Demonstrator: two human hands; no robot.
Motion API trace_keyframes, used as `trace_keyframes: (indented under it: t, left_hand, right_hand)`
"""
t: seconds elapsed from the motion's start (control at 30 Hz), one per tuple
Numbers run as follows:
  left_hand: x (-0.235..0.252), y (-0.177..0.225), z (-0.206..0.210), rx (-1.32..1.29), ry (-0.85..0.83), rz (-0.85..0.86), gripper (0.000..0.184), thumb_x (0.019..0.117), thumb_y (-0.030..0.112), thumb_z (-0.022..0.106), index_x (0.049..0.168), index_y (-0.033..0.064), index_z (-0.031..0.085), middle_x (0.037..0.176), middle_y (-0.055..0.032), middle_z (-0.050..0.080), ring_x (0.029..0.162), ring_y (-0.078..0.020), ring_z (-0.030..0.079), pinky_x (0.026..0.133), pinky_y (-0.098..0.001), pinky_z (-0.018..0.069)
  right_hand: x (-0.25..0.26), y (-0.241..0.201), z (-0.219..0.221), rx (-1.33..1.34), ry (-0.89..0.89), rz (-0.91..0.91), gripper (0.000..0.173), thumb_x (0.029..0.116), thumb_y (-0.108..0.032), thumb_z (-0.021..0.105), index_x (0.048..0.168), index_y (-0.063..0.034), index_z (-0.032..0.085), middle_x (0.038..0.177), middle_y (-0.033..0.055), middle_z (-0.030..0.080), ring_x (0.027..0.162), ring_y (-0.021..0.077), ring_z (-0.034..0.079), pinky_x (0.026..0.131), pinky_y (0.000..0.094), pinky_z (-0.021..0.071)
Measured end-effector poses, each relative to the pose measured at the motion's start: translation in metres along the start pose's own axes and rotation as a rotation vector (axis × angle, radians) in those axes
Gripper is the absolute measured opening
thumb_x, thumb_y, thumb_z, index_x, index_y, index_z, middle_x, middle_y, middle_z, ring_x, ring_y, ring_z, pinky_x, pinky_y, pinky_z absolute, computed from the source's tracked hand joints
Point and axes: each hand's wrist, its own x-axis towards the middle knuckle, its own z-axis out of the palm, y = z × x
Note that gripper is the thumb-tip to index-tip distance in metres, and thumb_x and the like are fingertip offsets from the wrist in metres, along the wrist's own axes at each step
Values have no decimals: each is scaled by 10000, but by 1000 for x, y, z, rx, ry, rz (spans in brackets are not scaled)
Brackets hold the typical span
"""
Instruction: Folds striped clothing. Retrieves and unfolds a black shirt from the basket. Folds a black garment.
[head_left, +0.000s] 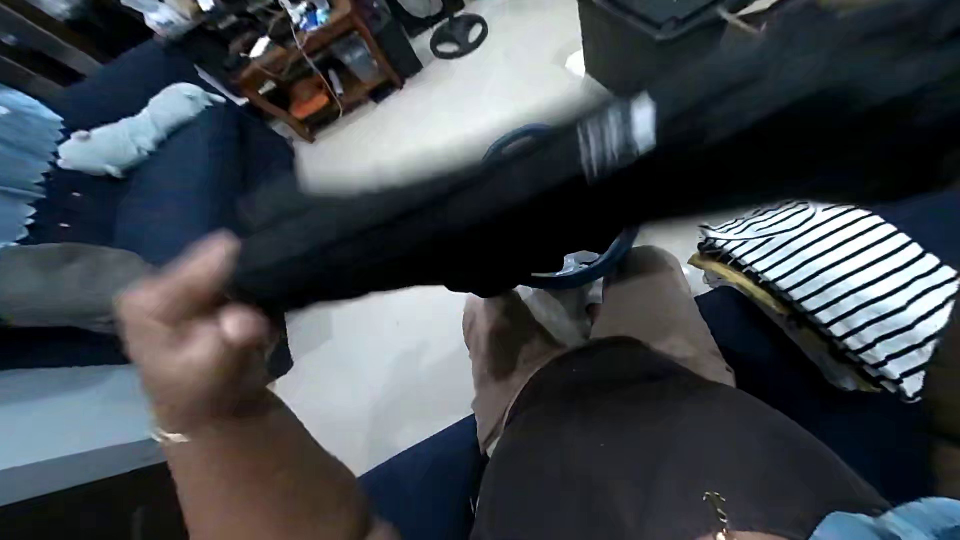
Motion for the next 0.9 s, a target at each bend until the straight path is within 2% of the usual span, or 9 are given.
trace_keyframes:
  t: [0.07,0.1,0.17,0.23,0.33,0.5,0.67,0.77,0.9]
  left_hand:
    - [-58,2,51,-24,-190,-221,150,884,456,745,940,316,738,963,228,690,938,97,628,819,-142,532]
    - [-89,-4,82,20,-304,-382,173,845,351,788,803,196,723,860,120,682,880,5,639,810,-209,532]
    - [-143,-20,136,128,-638,-728,197,882,126,778,867,-68,746,956,-220,703,998,-344,673,946,-509,520]
    - [-191,-41,171,107,-724,-815,139,881,44,747,919,-89,746,1025,-266,703,1080,-405,661,1018,-555,491]
    - [-203,-49,175,45,-692,-855,113,892,-42,678,974,-80,747,1142,-260,683,1184,-392,613,1086,-522,450]
    - [-155,-71,151,238,-647,-983,331,993,-77,461,1185,-9,722,1311,-226,644,1278,-365,584,1124,-524,427]
    - [-131,-121,189,114,-251,-980,289,1024,94,597,1285,-18,651,1306,-229,629,1181,-336,637,1004,-501,526]
    - [-107,-143,228,229,-252,-882,393,962,281,717,1255,19,693,1325,-253,597,1267,-405,555,1079,-571,451]
    - [-85,-145,259,333,-455,-728,442,910,476,746,1154,108,760,1286,-175,639,1261,-382,556,1091,-635,386]
  right_hand:
    - [-61,21,22,-207,-238,253,71,933,-202,655,887,-205,708,793,-214,656,729,-150,574,664,91,501]
    - [-86,28,36,-354,-386,437,100,894,-127,659,804,-99,694,701,-93,629,646,-32,566,615,210,505]
    - [-121,53,60,-512,-751,833,130,943,-36,704,914,89,721,867,253,683,845,384,655,827,599,501]
    - [-146,78,74,-522,-942,974,164,963,-86,713,1085,10,769,1073,256,724,1066,429,669,998,641,461]
    - [-139,84,75,-514,-1008,957,166,944,-86,738,1092,-22,779,1070,233,732,1064,411,672,998,631,460]
    - [-91,105,72,-548,-824,811,287,940,-91,743,1223,-43,724,1103,206,729,1029,381,689,955,627,503]
    - [-64,143,114,-481,-367,925,449,1043,-195,616,1427,15,519,1331,290,604,1146,455,617,969,647,471]
    - [-60,168,137,-561,-263,1105,630,1037,-384,613,1499,9,443,1402,319,556,1260,520,545,1028,719,390]
    - [-64,193,144,-678,-213,1105,561,1015,-412,642,1380,10,583,1279,354,605,1232,558,537,1016,757,363]
